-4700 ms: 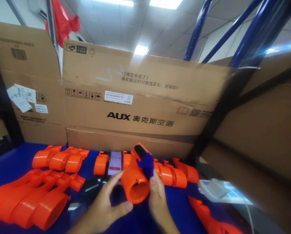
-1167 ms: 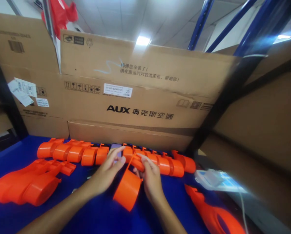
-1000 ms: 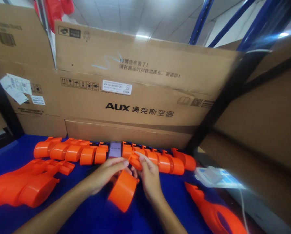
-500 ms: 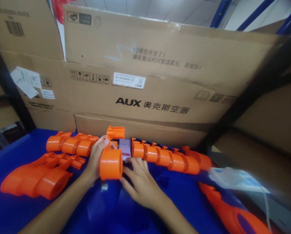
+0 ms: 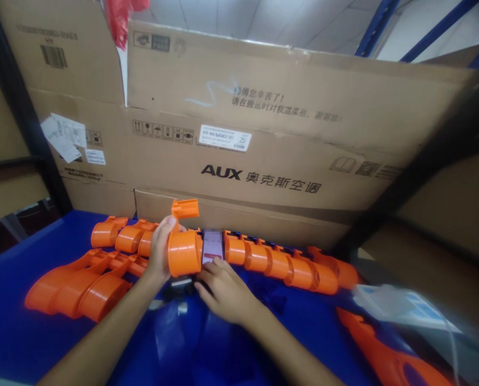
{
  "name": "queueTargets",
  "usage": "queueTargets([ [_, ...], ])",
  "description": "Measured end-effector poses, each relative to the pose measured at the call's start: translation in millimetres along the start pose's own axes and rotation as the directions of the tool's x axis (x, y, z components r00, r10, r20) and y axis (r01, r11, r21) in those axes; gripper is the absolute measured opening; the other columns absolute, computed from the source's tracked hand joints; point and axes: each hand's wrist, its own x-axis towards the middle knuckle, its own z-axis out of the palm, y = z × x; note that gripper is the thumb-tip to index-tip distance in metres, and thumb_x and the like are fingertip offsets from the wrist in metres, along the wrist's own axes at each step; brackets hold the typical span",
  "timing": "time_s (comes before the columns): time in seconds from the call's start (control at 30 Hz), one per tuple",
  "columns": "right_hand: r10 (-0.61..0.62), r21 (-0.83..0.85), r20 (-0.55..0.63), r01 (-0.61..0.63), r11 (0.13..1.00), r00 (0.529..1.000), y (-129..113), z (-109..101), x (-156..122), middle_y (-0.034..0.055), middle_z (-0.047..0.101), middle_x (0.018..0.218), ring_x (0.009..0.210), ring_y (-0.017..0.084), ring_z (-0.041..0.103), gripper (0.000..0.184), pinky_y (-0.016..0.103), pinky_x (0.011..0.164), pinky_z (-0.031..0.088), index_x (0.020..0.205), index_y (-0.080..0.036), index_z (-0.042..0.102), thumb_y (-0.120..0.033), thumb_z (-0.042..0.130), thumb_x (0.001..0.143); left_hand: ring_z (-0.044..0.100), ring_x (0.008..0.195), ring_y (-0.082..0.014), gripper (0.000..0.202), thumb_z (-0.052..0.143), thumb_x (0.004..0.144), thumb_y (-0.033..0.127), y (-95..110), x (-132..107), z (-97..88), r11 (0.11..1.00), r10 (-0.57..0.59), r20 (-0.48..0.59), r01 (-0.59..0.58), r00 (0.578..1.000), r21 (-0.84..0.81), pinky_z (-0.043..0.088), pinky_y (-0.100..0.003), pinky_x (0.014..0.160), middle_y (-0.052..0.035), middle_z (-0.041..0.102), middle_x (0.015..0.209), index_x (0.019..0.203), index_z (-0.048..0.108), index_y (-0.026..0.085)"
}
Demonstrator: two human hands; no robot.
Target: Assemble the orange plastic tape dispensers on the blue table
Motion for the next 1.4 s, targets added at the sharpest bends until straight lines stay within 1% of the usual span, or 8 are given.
queueTargets([
  [0.07,0.012,-0.020,0.001,-0.012,1.000,1.000,1,0,0,0.0077,0.063,0.093,0.091,0.023,0.053,0.027,0.038,0.088,0.040,0.097,-0.019,0.070,-0.032,0.047,0.101,0.054,0.052,-0.0117,0.039,0.067,0.078,0.055,-1,0,1.2,0.999,0.012,-0.019,-0.013,1.000,-0.032,0.045,-0.025,0.053,0.0031,0.057,0.061,0.070,0.057,0.019],
  [0.2,0.039,-0.070,-0.014,-0.040,0.997,0.999,0,2,3,0.0093,0.059,0.101,0.093,0.024,0.050,0.031,0.039,0.086,0.040,0.110,-0.020,0.070,-0.041,0.048,0.101,0.052,0.051,-0.0111,0.037,0.068,0.078,0.053,-3,0,0.9,1.000,0.020,-0.011,-0.021,1.000,-0.023,0.044,-0.025,0.052,0.0036,0.055,0.061,0.070,0.057,0.019],
  [0.3,0.081,-0.113,-0.007,-0.081,0.990,0.997,-2,10,8,0.0110,0.057,0.105,0.097,0.026,0.048,0.038,0.041,0.087,0.039,0.110,-0.020,0.070,-0.050,0.048,0.100,0.052,0.052,-0.0106,0.035,0.068,0.078,0.051,-4,0,0.6,0.999,0.047,-0.006,-0.047,0.999,-0.001,0.044,-0.024,0.053,0.0034,0.056,0.063,0.070,0.057,0.019],
  [0.47,0.126,-0.122,0.019,-0.123,0.985,0.992,-2,20,11,0.0124,0.056,0.110,0.104,0.028,0.046,0.042,0.043,0.092,0.037,0.112,-0.018,0.070,-0.052,0.050,0.098,0.050,0.051,-0.0100,0.033,0.068,0.078,0.049,-4,-1,1.5,0.998,0.057,0.008,-0.058,0.998,0.013,0.044,-0.023,0.052,0.0035,0.056,0.064,0.071,0.057,0.019],
  [0.8,0.156,-0.049,0.079,-0.152,0.987,0.985,-2,4,-15,0.0095,0.056,0.100,0.096,0.025,0.050,0.035,0.038,0.086,0.038,0.117,-0.024,0.070,-0.044,0.045,0.102,0.051,0.055,-0.0112,0.032,0.068,0.080,0.048,-6,-4,5.2,0.997,0.076,0.019,-0.076,0.997,0.031,0.044,-0.022,0.052,0.0014,0.057,0.066,0.072,0.058,0.019],
  [1.03,0.165,-0.025,0.033,-0.165,0.986,0.986,3,-4,-14,0.0090,0.058,0.095,0.094,0.024,0.052,0.031,0.036,0.085,0.041,0.093,-0.019,0.074,-0.035,0.048,0.102,0.050,0.057,-0.0104,0.026,0.065,0.085,0.042,-5,-9,8.6,0.997,0.076,0.042,-0.077,0.996,0.017,0.043,-0.021,0.054,0.0022,0.057,0.068,0.076,0.057,0.019],
  [1.2,0.102,0.018,0.006,-0.102,0.995,0.995,-3,4,-1,0.0089,0.063,0.102,0.101,0.026,0.055,0.018,0.039,0.094,0.042,0.104,-0.021,0.072,-0.031,0.060,0.095,0.051,0.057,-0.0106,0.027,0.065,0.084,0.043,-8,-8,7.4,0.997,0.075,0.047,-0.076,0.996,0.014,0.044,-0.021,0.055,0.0024,0.057,0.068,0.075,0.056,0.019],
  [1.4,0.076,0.206,-0.099,-0.054,0.977,0.992,-9,20,11,0.0075,0.067,0.119,0.113,0.027,0.057,0.027,0.040,0.101,0.042,0.112,-0.025,0.069,-0.024,0.069,0.085,0.051,0.053,-0.0102,0.028,0.066,0.084,0.044,-13,-10,8.1,0.999,0.049,0.082,-0.050,0.995,0.009,0.044,-0.022,0.054,0.0031,0.056,0.066,0.074,0.056,0.019],
])
